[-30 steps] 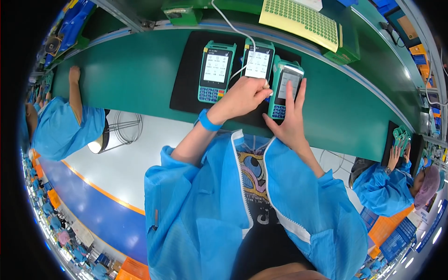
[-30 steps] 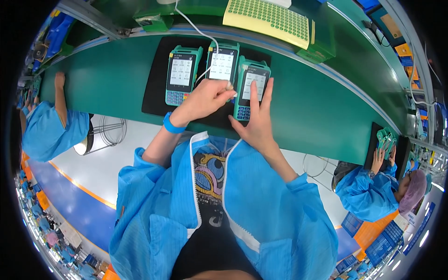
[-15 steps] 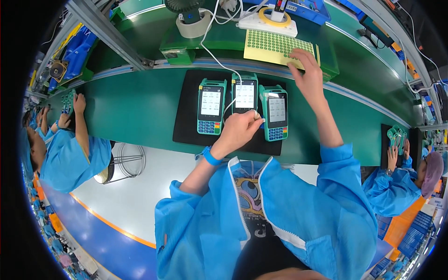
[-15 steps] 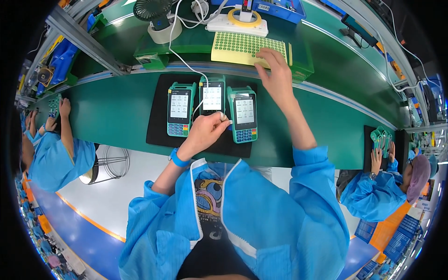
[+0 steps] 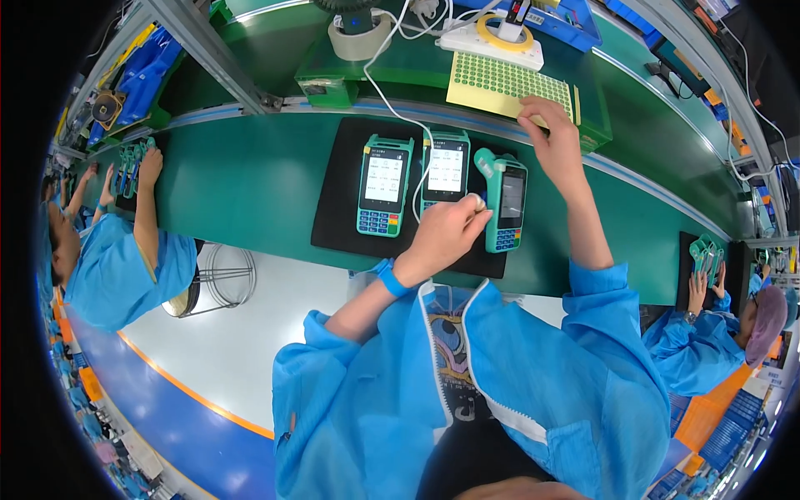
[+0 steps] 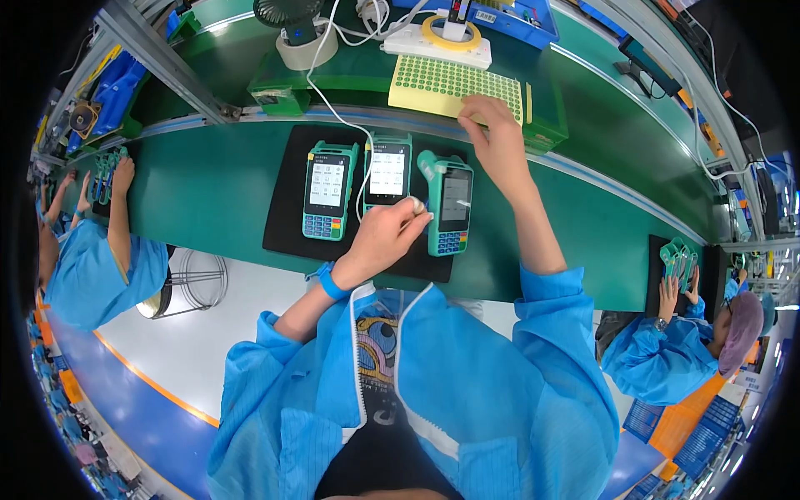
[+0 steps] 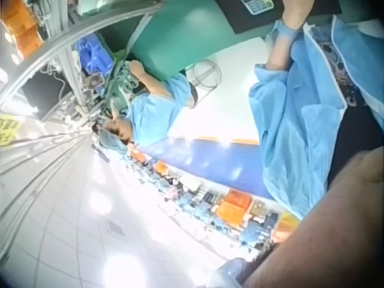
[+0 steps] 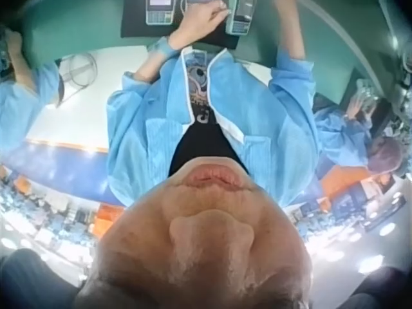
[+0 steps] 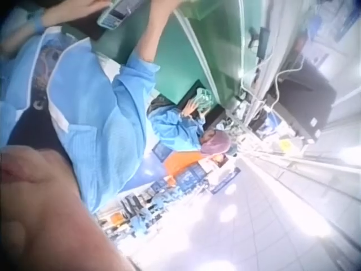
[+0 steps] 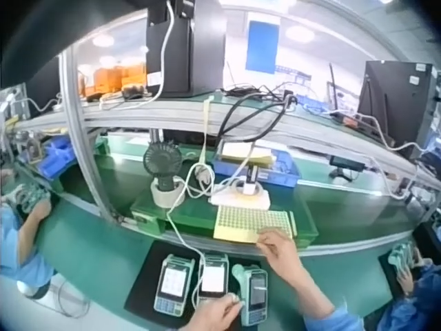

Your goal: The person tests handheld terminal devices on an assembly line by connecting a cable, tapping their screens, applying sticker labels onto them, and sliding the devices down the table.

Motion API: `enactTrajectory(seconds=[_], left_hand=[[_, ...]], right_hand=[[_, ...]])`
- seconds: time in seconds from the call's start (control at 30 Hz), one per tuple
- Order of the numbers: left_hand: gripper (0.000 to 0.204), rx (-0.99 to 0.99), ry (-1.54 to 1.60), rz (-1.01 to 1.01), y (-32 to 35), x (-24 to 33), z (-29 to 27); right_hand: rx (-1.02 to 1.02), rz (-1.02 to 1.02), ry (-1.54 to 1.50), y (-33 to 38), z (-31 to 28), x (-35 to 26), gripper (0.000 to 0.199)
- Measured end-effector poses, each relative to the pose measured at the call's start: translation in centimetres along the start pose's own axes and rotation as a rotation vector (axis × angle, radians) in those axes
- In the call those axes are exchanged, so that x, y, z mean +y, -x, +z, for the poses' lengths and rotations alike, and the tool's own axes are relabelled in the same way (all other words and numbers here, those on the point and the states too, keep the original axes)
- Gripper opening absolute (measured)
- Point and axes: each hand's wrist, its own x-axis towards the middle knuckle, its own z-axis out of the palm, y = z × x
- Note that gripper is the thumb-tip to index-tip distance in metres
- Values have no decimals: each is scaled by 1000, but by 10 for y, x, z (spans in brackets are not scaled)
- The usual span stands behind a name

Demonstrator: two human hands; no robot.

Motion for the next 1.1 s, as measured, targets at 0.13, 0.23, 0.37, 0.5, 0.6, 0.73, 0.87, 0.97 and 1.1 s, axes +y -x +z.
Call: enactTrajectory(seconds=[0.13, 0.23, 0.37, 0.5, 0.6, 0.73, 0.87, 0.97, 1.1], left_hand=[[23, 39, -49, 58, -8, 10, 18], [22, 62, -117, 139, -14, 14, 27], [23, 36, -162, 144, -20, 20, 34], [24, 41, -200, 172, -19, 20, 35], [23, 0, -175, 119, -15, 17, 25], [22, -124, -157, 0, -7, -3, 3], [24, -167, -24, -95, 1, -15, -8], [21, -88, -54, 5, 0, -14, -5], [17, -111, -86, 1, -1, -16, -7]], right_hand=[[-357, 303, -375, 22, -22, -7, 7], [-456, 253, -278, 23, -33, -24, 8], [-405, 143, -107, 34, -25, -35, 11], [-340, 117, 105, 42, -16, -38, 15], [-299, 275, 61, 40, -18, -55, 20], [-132, 347, -148, 68, -10, -48, 30], [-11, 284, -190, 106, 2, -49, 61], [-89, 260, -175, 124, 9, -65, 79], [-124, 241, -108, 130, 22, -69, 84]])
